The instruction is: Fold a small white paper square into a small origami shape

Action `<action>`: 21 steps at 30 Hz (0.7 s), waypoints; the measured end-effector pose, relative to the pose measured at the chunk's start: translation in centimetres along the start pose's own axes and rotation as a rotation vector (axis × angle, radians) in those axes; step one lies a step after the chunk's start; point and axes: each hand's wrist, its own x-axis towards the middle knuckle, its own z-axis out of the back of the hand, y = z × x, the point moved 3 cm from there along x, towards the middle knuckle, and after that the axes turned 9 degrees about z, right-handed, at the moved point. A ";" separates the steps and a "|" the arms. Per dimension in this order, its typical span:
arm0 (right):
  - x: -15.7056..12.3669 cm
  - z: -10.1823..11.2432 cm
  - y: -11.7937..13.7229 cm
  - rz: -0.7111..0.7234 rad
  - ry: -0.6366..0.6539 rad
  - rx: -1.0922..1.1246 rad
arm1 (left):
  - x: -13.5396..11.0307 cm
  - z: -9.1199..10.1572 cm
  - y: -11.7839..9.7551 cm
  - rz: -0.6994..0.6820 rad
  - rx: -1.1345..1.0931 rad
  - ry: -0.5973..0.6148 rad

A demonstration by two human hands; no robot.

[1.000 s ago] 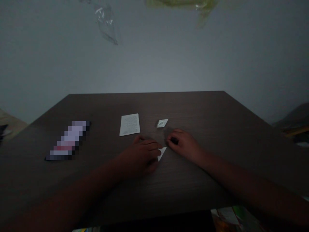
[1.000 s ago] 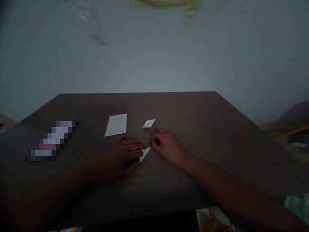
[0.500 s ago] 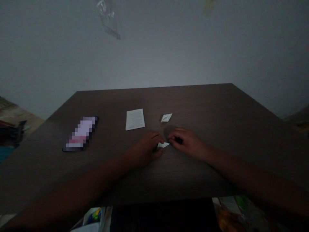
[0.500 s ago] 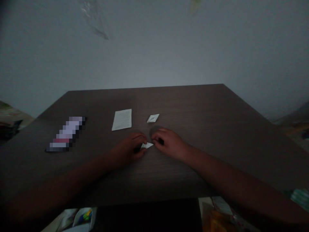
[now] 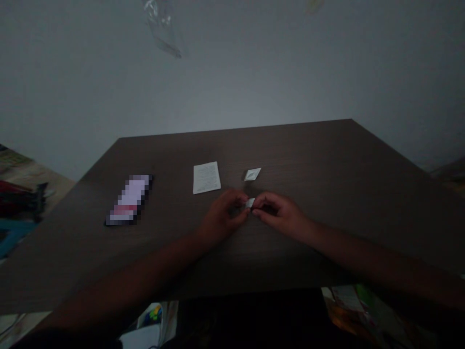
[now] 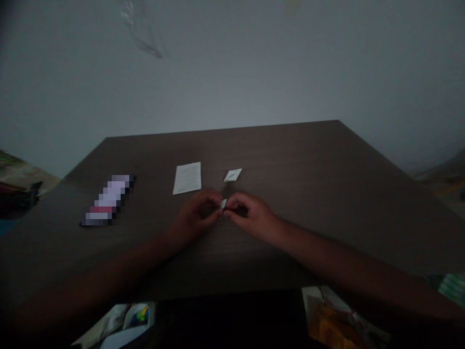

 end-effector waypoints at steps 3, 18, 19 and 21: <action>0.1 0.1 0.1 -0.015 -0.044 0.049 | 0.1 -0.3 -0.2 0.024 -0.034 0.016; 0.1 0.0 -1.5 -0.098 -0.055 0.151 | -0.3 -0.6 -0.2 0.095 -0.099 0.035; 0.1 0.0 -1.5 -0.094 -0.056 0.146 | -0.3 -0.8 0.1 0.104 -0.122 0.035; 0.1 0.1 -1.4 -0.079 -0.063 0.130 | -0.3 -1.1 0.5 0.107 -0.149 0.040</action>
